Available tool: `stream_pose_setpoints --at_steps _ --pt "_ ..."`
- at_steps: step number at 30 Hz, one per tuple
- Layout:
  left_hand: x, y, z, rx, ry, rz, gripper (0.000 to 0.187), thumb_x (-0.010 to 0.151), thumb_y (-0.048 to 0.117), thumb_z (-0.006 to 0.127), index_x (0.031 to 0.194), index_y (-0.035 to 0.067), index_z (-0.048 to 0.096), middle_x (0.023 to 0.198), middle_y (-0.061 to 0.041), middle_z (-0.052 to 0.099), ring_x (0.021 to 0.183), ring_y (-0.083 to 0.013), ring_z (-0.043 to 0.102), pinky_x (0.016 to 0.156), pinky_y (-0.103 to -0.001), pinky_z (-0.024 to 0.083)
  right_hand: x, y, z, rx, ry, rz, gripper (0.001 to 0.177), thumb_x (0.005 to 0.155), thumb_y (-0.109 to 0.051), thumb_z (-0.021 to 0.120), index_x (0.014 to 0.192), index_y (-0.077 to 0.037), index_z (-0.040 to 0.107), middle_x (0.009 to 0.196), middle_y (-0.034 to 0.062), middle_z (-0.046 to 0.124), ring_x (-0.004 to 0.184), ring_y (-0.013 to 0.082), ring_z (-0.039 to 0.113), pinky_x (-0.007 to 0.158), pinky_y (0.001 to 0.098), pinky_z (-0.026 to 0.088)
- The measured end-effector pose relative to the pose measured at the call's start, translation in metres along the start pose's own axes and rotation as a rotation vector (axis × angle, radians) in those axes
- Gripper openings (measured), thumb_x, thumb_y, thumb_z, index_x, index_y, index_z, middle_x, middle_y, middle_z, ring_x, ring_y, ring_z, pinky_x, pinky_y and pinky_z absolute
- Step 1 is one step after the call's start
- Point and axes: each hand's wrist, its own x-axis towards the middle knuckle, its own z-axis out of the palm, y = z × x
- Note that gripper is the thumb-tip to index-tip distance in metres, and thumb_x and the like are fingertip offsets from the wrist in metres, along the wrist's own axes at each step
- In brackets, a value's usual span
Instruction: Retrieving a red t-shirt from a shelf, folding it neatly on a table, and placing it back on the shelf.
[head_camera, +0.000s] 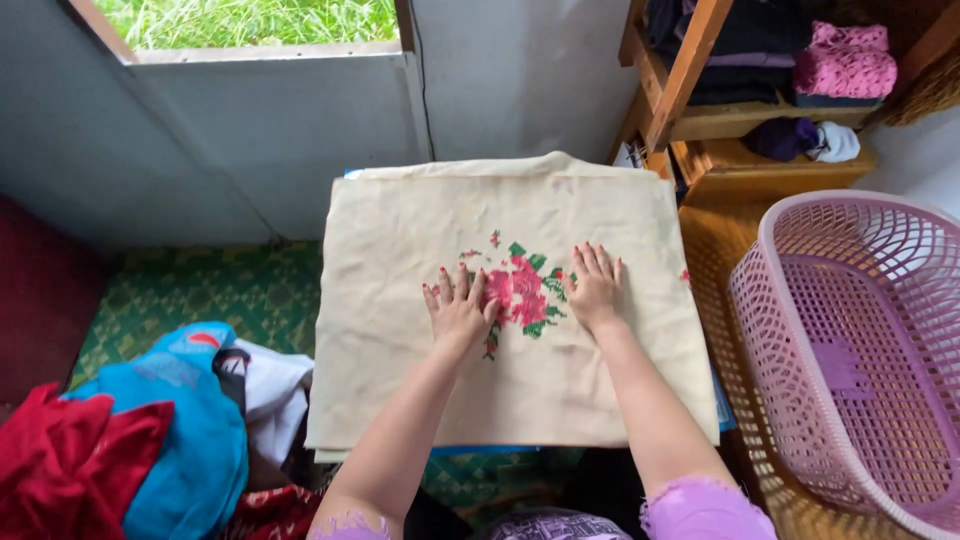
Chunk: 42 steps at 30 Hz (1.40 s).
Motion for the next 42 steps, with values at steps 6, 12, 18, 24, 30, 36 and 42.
stream_pose_setpoints --at_steps 6,12,18,24,30,36,42 --pt "-0.039 -0.015 -0.009 -0.042 -0.038 -0.081 0.071 0.103 0.068 0.026 0.165 0.034 0.019 0.174 -0.002 0.010 0.160 -0.0350 -0.002 0.123 -0.064 -0.010 -0.028 -0.046 -0.039 0.012 -0.241 -0.003 0.080 0.101 -0.075 0.024 0.165 -0.027 0.024 0.175 0.0012 0.014 0.161 0.0303 0.002 0.122 0.0695 -0.006" --pt "-0.074 -0.048 -0.002 -0.034 0.017 -0.102 0.073 0.102 0.070 0.024 0.164 0.033 0.023 0.174 -0.003 0.012 0.160 -0.0346 -0.001 0.124 -0.063 -0.006 -0.058 -0.099 -0.022 0.042 -0.196 -0.060 0.083 0.102 -0.077 0.025 0.164 -0.021 0.029 0.174 0.0040 0.020 0.162 0.0289 0.004 0.123 0.0694 -0.006" --pt "-0.106 -0.112 -0.006 -0.016 0.120 -0.212 0.075 0.103 0.067 0.027 0.166 0.028 0.018 0.174 -0.008 0.010 0.159 -0.0410 -0.002 0.119 -0.073 -0.008 -0.063 -0.187 -0.056 0.125 -0.322 -0.167 0.089 0.101 -0.081 0.021 0.165 -0.018 0.024 0.174 0.0051 0.015 0.161 0.0282 -0.002 0.123 0.0707 -0.003" --pt "-0.186 -0.165 -0.074 0.073 0.204 -0.403 0.073 0.105 0.063 0.030 0.167 0.025 0.017 0.175 -0.008 0.004 0.158 -0.0426 -0.008 0.118 -0.075 -0.009 -0.073 -0.300 -0.065 0.181 -0.347 -0.387 0.085 0.103 -0.076 0.028 0.164 -0.018 0.026 0.174 0.0064 0.016 0.161 0.0299 0.000 0.124 0.0691 -0.002" --pt "-0.258 -0.233 -0.097 0.165 0.480 -0.652 0.081 0.095 0.059 0.056 0.164 0.027 0.026 0.175 -0.007 0.005 0.157 -0.0460 -0.006 0.116 -0.081 -0.009 -0.107 -0.427 -0.069 0.290 -0.250 -0.777 0.082 0.103 -0.068 0.038 0.165 -0.014 0.027 0.170 0.0160 0.024 0.159 0.0396 0.009 0.120 0.0737 0.010" --pt "-0.338 -0.312 -0.123 0.258 0.827 -0.813 0.089 0.080 0.031 0.085 0.157 0.014 0.045 0.168 -0.024 0.024 0.150 -0.0604 0.006 0.108 -0.089 0.002 -0.162 -0.524 -0.073 0.392 -0.074 -1.059 0.076 0.099 -0.062 0.052 0.160 -0.017 0.041 0.165 0.0135 0.038 0.157 0.0407 0.019 0.117 0.0705 0.025" --pt "-0.354 -0.400 -0.081 -0.021 0.652 -0.963 0.057 0.097 0.010 0.059 0.153 0.015 0.047 0.124 -0.014 0.059 0.119 -0.0376 0.060 0.096 -0.053 0.052 -0.186 -0.553 -0.088 0.488 -0.144 -1.183 0.073 0.101 -0.057 0.055 0.162 -0.022 0.036 0.167 0.0158 0.034 0.157 0.0455 0.014 0.115 0.0753 0.021"
